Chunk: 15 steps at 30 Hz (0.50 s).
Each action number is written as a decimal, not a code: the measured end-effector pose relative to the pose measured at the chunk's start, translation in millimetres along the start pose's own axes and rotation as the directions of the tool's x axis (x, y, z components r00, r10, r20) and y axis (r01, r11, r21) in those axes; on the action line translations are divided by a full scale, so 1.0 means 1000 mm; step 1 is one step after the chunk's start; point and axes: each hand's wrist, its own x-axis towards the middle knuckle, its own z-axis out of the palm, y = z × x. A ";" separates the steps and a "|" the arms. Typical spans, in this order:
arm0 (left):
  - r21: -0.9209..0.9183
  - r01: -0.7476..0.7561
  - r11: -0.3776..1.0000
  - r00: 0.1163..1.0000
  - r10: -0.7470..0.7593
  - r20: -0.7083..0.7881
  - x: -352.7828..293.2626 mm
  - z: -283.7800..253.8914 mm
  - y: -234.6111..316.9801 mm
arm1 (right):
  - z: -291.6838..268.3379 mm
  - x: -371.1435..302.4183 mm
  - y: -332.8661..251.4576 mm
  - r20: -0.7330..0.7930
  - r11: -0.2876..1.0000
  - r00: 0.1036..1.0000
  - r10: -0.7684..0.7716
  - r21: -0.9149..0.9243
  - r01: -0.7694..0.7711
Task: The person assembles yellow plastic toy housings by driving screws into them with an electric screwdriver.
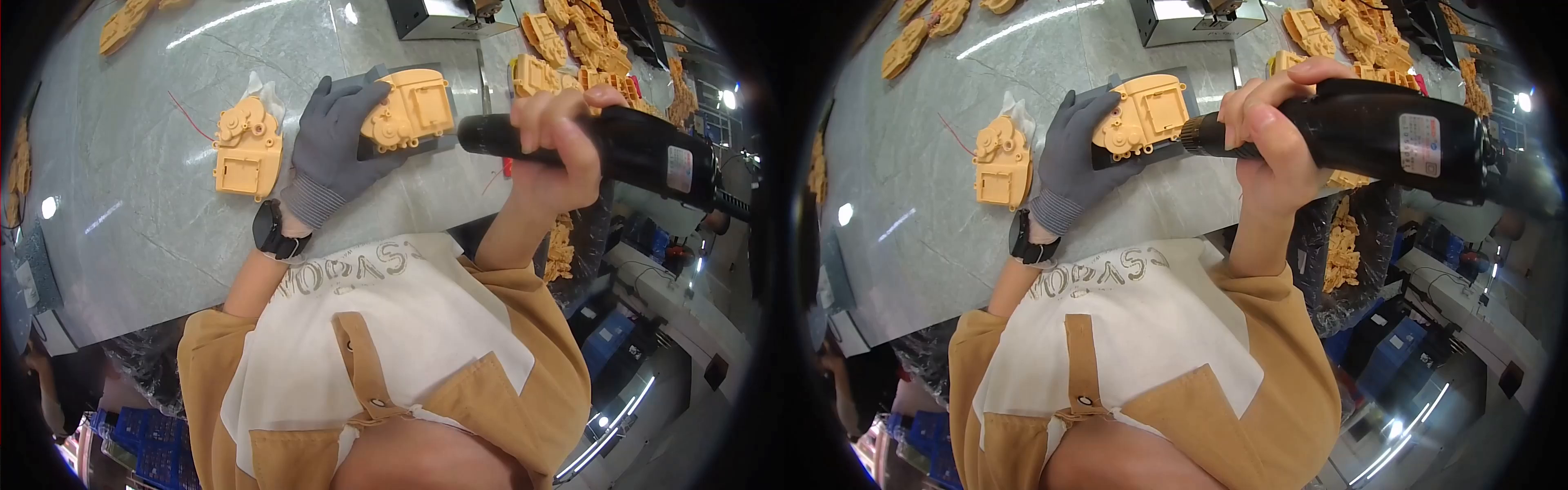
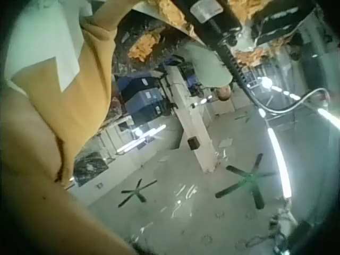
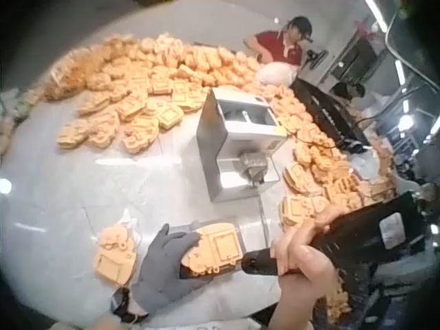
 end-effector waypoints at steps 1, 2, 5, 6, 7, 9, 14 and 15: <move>0.007 -0.004 1.000 1.000 0.004 -0.012 0.000 0.000 0.000 | 0.000 0.000 0.001 -0.006 1.000 1.000 -0.004 -0.009 0.004; 0.015 -0.008 1.000 1.000 0.008 -0.025 -0.001 0.001 0.001 | 0.000 0.000 0.001 -0.011 1.000 1.000 -0.008 -0.019 0.008; -0.044 -0.027 0.999 0.993 0.022 -0.118 -0.004 -0.001 0.002 | 0.000 -0.001 0.001 0.002 0.998 1.000 0.001 0.057 -0.001; -0.046 -0.031 0.998 0.993 0.025 -0.114 -0.003 -0.002 0.006 | -0.001 -0.001 -0.002 -0.003 0.999 1.000 -0.002 0.054 0.002; -0.032 -0.066 0.997 0.982 0.059 -0.182 -0.002 -0.005 0.014 | -0.001 -0.002 -0.007 -0.007 0.995 1.000 -0.007 0.098 0.007; -0.012 -0.094 0.995 0.965 0.088 -0.247 0.001 -0.008 0.022 | 0.000 -0.004 -0.014 -0.012 0.989 1.000 -0.008 0.146 0.010; 0.156 -0.211 0.965 0.930 0.247 -0.273 -0.001 -0.007 0.032 | 0.003 -0.003 -0.021 0.104 0.950 0.995 0.003 0.310 -0.035; 0.164 -0.189 0.968 0.932 0.229 -0.281 -0.002 -0.007 0.032 | 0.004 -0.003 -0.022 0.123 0.942 0.992 0.007 0.332 -0.048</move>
